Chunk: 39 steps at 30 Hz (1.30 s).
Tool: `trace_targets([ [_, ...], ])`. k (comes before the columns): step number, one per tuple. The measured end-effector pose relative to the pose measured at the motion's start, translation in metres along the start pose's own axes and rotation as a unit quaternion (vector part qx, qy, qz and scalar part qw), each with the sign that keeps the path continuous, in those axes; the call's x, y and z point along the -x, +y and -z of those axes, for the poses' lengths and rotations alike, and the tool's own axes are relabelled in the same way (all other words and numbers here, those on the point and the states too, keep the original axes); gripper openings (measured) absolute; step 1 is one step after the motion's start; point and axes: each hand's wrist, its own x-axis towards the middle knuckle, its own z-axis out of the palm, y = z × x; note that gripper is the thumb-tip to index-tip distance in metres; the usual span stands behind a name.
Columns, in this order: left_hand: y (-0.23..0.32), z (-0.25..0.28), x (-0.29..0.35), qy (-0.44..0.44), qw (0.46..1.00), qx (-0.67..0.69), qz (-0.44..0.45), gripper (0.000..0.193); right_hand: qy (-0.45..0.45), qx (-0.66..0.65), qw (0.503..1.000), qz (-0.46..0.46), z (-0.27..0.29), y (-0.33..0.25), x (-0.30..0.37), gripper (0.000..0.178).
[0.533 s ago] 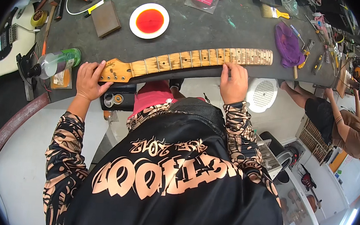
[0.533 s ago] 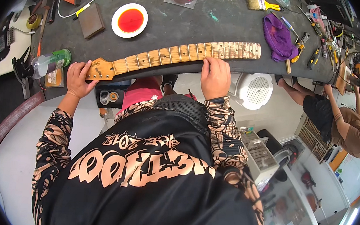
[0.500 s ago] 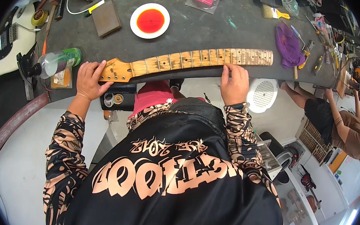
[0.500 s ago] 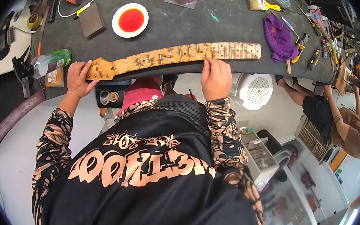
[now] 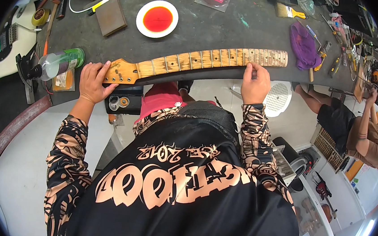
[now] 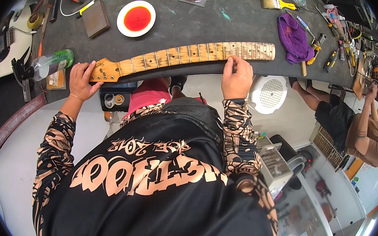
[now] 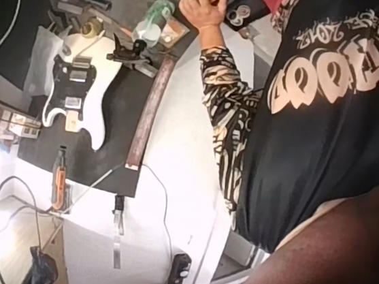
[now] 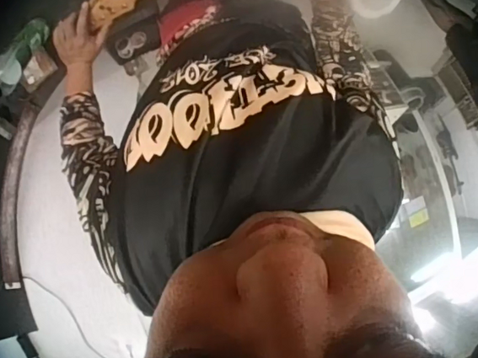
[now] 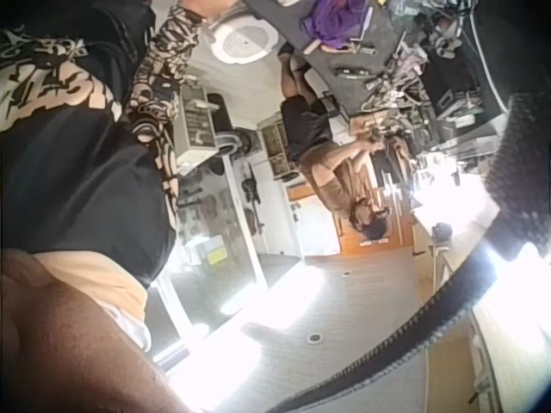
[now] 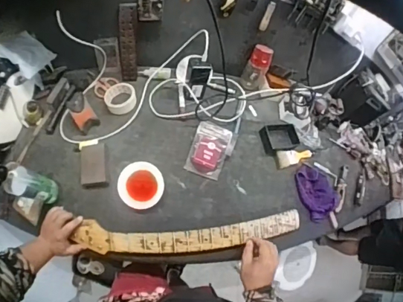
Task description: The person applies a red stain to the headstock and neck of a guitar using a small brush, frequently dipping the brush into a small dish of red liquid while holding the neck steady with their other hand.
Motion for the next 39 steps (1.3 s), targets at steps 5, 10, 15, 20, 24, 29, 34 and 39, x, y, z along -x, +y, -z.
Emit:
trace_targets([
  [5,0.001,0.0,-0.001,0.0,1.0,0.003,-0.001,0.081,-0.009,-0.008,1.0,0.019,-0.005,-0.009,0.003,0.01],
  [10,-0.001,0.0,-0.001,0.001,1.0,-0.001,-0.003,0.08,0.0,0.0,1.0,-0.019,-0.011,-0.01,0.002,0.01],
  [15,0.001,0.001,0.0,-0.006,1.0,-0.005,0.001,0.079,0.013,0.023,1.0,0.01,-0.011,-0.003,-0.004,0.009],
  [20,0.0,0.001,0.0,-0.003,1.0,-0.004,0.002,0.078,0.005,0.023,1.0,0.009,-0.014,-0.009,-0.005,0.009],
  [24,0.002,0.002,-0.002,-0.001,1.0,0.001,0.0,0.078,0.033,0.038,0.998,0.035,-0.014,-0.008,-0.01,0.009],
  [29,0.001,0.002,0.0,-0.002,1.0,-0.002,0.002,0.079,0.025,0.039,0.999,0.022,-0.018,-0.008,-0.011,0.009],
  [34,0.0,0.002,-0.001,0.003,1.0,0.001,-0.001,0.079,0.038,0.034,0.998,0.041,-0.019,-0.007,-0.013,0.009],
  [39,0.001,0.002,0.001,-0.001,1.0,0.001,-0.001,0.079,0.014,0.003,0.998,0.067,-0.02,-0.008,-0.014,0.009],
])
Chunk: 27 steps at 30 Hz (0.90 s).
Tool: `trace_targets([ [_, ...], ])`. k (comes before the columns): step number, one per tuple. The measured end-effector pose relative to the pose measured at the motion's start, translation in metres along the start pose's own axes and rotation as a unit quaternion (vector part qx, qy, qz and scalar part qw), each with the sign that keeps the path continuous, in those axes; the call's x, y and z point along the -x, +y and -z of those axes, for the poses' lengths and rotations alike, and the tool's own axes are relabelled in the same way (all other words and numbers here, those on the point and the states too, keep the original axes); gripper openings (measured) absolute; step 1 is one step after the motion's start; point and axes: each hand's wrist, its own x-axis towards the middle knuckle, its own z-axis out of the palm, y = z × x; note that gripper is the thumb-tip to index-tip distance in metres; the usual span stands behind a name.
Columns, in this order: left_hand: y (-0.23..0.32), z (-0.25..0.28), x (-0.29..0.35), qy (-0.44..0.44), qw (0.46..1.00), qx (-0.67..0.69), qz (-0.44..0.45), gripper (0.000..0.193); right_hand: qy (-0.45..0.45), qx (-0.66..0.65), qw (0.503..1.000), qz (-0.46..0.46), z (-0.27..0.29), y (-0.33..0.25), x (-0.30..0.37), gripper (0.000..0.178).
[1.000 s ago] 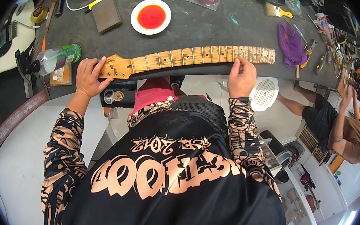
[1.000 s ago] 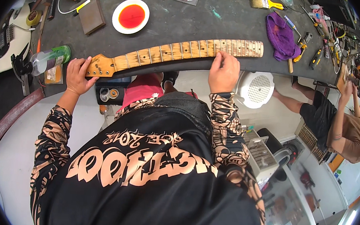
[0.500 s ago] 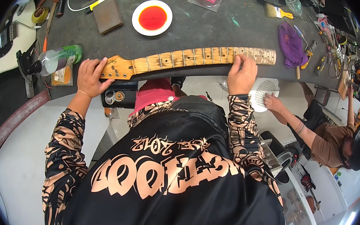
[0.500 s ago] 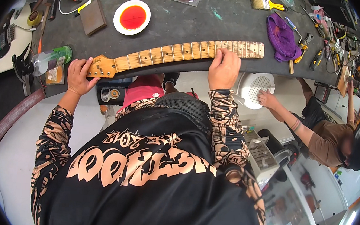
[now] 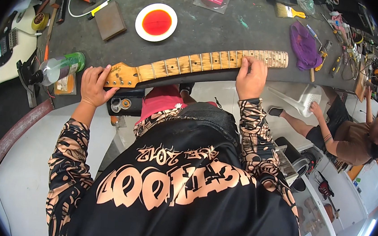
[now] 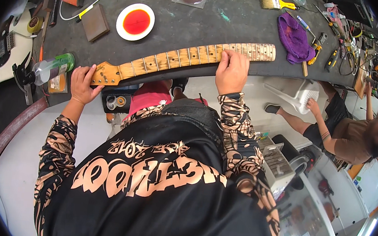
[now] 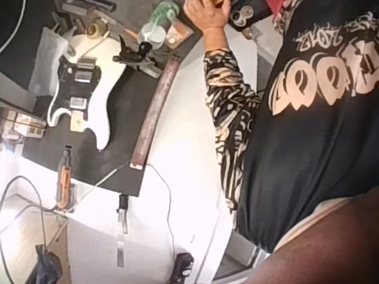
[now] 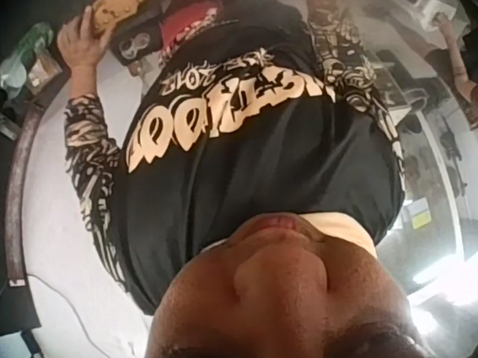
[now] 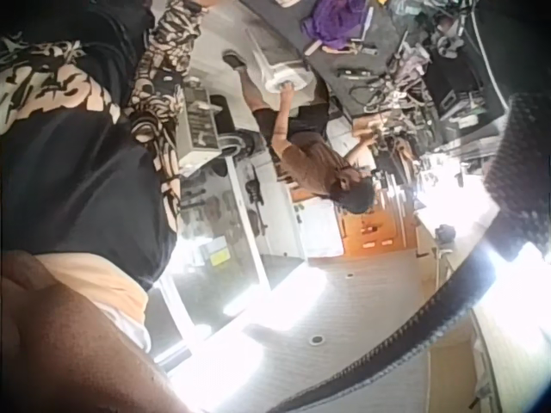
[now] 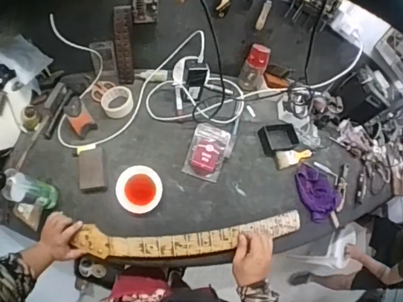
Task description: The person applies a red stain to the headstock and neck of a guitar using a small brush, frequently dipping the brush into a small dish of red liquid while holding the neck steady with their other hand.
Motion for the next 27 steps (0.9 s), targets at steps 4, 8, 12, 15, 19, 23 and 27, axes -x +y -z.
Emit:
trace_targets([
  [4,0.0,0.002,-0.003,-0.003,1.0,0.003,-0.002,0.078,0.026,0.017,0.998,-0.049,0.001,0.008,-0.006,0.009],
  [8,0.0,-0.003,0.001,-0.001,1.0,0.006,0.004,0.078,0.009,-0.007,1.0,-0.029,-0.002,-0.001,-0.008,0.01],
  [12,0.0,-0.001,-0.001,0.002,1.0,0.0,-0.002,0.078,0.009,0.017,0.999,-0.032,-0.005,0.004,-0.008,0.01],
  [15,0.0,0.0,-0.002,0.002,1.0,0.001,-0.002,0.078,0.012,0.021,0.998,-0.051,-0.004,0.002,-0.011,0.01],
  [19,0.001,0.0,-0.004,0.003,1.0,0.004,-0.003,0.078,0.002,0.013,0.998,-0.066,-0.007,-0.002,-0.009,0.01],
  [23,-0.001,0.0,0.002,-0.011,1.0,0.002,0.0,0.079,0.02,0.048,0.999,-0.012,-0.004,0.003,-0.017,0.01],
  [27,-0.001,0.0,-0.001,-0.004,1.0,0.005,-0.002,0.078,0.004,0.029,1.0,-0.005,-0.008,-0.006,-0.015,0.01],
])
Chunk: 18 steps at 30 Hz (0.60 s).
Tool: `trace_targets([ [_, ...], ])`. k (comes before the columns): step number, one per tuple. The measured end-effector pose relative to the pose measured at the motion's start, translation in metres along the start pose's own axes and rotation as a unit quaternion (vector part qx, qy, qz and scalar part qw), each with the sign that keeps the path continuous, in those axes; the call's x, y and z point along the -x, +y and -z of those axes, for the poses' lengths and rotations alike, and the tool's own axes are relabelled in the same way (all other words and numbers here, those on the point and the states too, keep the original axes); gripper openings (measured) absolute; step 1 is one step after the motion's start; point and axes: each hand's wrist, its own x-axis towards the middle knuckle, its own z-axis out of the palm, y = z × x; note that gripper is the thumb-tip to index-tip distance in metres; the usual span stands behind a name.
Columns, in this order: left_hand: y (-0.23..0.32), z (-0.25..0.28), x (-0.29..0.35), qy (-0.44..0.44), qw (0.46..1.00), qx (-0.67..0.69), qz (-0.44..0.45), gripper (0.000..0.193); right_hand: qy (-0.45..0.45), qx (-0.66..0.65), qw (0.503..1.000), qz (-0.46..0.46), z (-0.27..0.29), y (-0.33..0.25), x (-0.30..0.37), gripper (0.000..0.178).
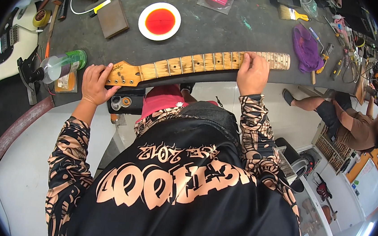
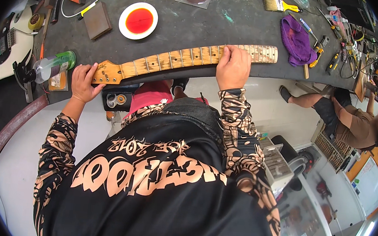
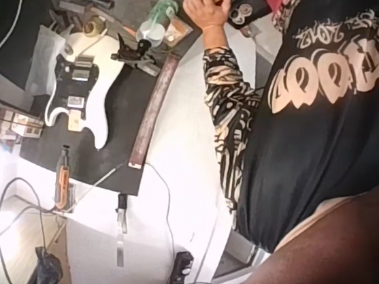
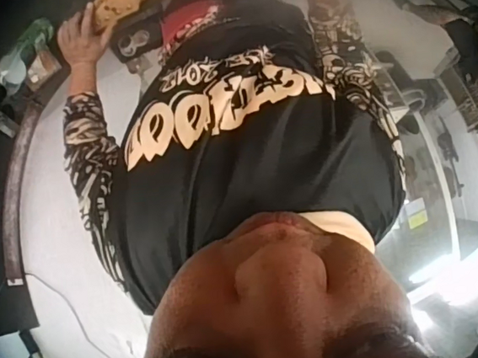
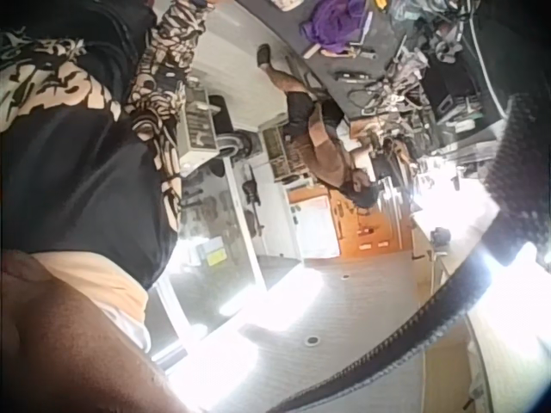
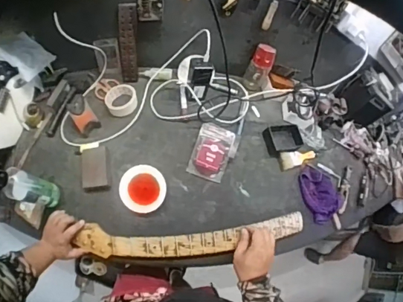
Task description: The person applies a red stain to the headstock and neck of a guitar using a small brush, frequently dipping the brush into a small dish of red liquid while holding the neck steady with their other hand.
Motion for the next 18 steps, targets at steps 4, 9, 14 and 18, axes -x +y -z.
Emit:
trace_targets([
  [4,-0.0012,-0.0031,0.0003,-0.002,1.0,0.004,-0.003,0.078,0.008,0.012,1.0,-0.017,0.0017,0.0084,-0.005,0.011],
  [9,-0.0009,-0.0025,0.0025,-0.005,1.0,-0.003,0.0,0.078,0.004,0.013,1.0,-0.009,0.0009,0.0062,-0.0076,0.011],
  [14,-0.0007,-0.0031,0.0036,-0.004,1.0,-0.001,-0.002,0.079,0.005,0.005,1.0,-0.008,0.0006,0.0054,-0.0082,0.011],
  [18,-0.0005,-0.0035,0.0013,0.008,1.0,0.005,-0.009,0.078,-0.003,0.002,1.0,-0.012,0.002,0.0071,-0.0027,0.011],
])
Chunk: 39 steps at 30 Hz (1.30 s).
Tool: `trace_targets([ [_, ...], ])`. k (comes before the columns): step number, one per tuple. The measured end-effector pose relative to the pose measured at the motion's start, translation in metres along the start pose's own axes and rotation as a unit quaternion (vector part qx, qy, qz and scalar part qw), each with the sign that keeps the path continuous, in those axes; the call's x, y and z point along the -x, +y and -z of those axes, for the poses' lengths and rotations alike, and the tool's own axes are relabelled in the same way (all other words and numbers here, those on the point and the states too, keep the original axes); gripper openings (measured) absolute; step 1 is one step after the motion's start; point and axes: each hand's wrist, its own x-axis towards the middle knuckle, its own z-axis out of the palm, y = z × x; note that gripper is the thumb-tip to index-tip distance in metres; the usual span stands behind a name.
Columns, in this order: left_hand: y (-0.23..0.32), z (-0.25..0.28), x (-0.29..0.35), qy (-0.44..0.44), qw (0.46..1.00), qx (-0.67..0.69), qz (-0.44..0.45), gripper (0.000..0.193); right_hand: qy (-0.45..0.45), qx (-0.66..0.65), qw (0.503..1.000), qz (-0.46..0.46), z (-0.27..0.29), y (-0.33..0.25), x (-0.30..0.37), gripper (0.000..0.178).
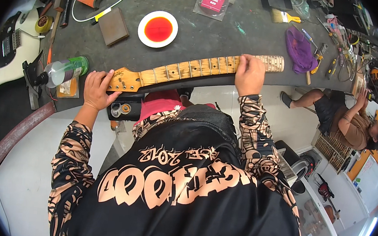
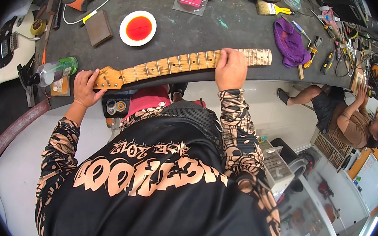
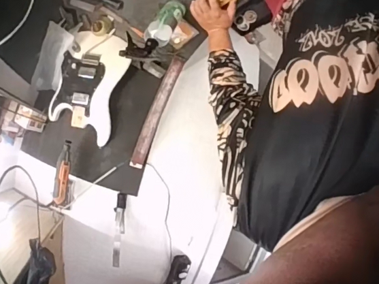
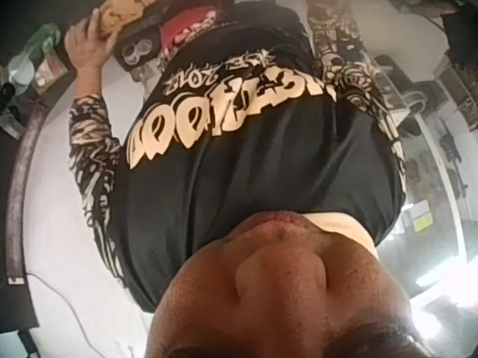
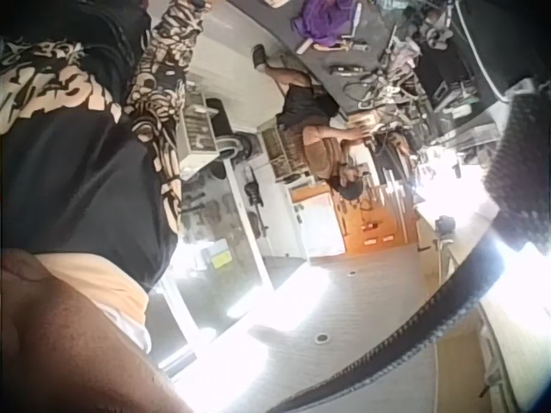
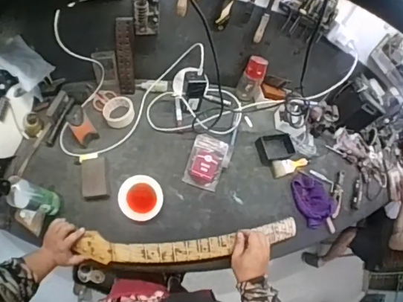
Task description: The person applies a red stain to the headstock and neck of a guitar using a small brush, frequently dipping the brush into a small dish of red liquid while holding the neck steady with their other hand.
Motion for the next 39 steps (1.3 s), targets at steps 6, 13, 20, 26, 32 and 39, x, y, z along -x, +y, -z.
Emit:
trace_targets([
  [6,0.0,0.001,-0.001,-0.004,1.0,0.003,0.002,0.078,-0.031,0.004,0.999,-0.019,0.016,-0.001,0.023,0.01],
  [13,0.002,0.003,-0.003,0.004,1.0,0.019,0.011,0.081,-0.006,0.029,0.999,-0.025,0.014,0.003,0.027,0.012],
  [20,0.002,0.003,-0.004,0.002,0.999,0.034,0.008,0.082,-0.017,0.012,0.999,-0.029,0.003,0.002,-0.001,0.013],
  [26,0.002,0.005,-0.008,0.018,0.999,0.036,0.008,0.075,-0.012,0.052,0.998,-0.033,0.01,-0.001,0.014,0.013],
  [32,0.003,0.007,-0.009,0.035,0.999,0.042,0.001,0.074,-0.02,0.08,0.993,-0.087,0.015,-0.007,0.028,0.013],
  [39,0.004,0.004,-0.008,0.034,0.998,0.062,0.002,0.075,-0.039,0.007,0.998,-0.057,0.003,-0.003,0.001,0.013],
])
